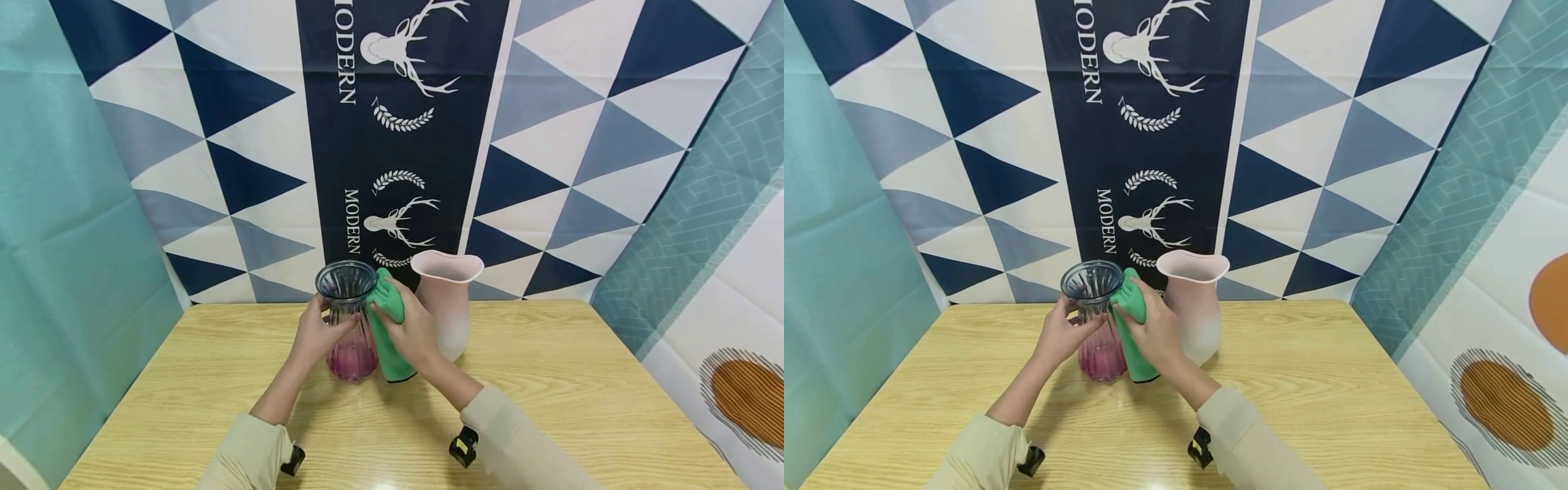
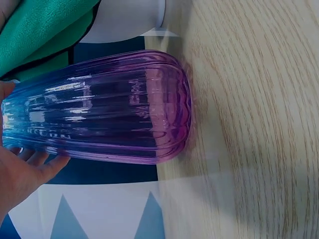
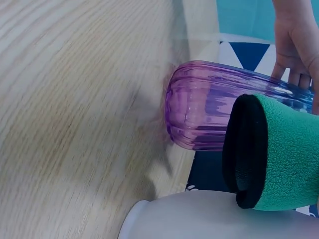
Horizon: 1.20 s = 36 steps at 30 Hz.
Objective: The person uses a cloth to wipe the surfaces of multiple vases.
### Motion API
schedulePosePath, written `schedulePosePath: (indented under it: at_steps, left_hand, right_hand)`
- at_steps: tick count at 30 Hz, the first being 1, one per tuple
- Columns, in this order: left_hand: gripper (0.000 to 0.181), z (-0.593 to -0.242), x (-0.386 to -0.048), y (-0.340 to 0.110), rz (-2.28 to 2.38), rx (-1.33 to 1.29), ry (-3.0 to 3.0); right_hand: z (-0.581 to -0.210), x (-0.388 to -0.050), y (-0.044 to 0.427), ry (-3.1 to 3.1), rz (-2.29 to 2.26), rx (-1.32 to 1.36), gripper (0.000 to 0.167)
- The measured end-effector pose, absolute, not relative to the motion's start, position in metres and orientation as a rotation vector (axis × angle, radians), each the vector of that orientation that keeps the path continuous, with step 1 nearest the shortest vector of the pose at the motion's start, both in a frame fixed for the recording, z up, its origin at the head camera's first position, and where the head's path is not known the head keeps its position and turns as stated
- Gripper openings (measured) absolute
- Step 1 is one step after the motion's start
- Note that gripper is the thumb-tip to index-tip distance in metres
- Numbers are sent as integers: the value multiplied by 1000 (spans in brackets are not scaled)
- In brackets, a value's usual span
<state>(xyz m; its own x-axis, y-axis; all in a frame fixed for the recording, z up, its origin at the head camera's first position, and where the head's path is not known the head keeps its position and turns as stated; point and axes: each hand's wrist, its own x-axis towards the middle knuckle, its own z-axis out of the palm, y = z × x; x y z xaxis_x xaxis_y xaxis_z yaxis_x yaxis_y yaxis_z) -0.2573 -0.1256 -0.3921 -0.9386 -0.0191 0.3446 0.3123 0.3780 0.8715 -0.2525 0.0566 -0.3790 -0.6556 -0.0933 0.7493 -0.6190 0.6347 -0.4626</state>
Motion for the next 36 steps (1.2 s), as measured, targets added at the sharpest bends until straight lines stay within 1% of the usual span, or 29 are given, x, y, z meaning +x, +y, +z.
schedulePosePath:
  at_steps: [8, 21, 36]
  left_hand:
    - [65, -390, -257, -124, -1589, -301, -2334]
    - [63, -389, -257, -124, -1597, -280, -2365]
    - [62, -394, -260, -126, -1594, -306, -2369]
  right_hand:
    - [-376, -251, 57, -2161, 925, 554, 54]
    - [-378, -252, 55, -2229, 917, 554, 54]
    - [-390, -254, 51, -2341, 856, 573, 51]
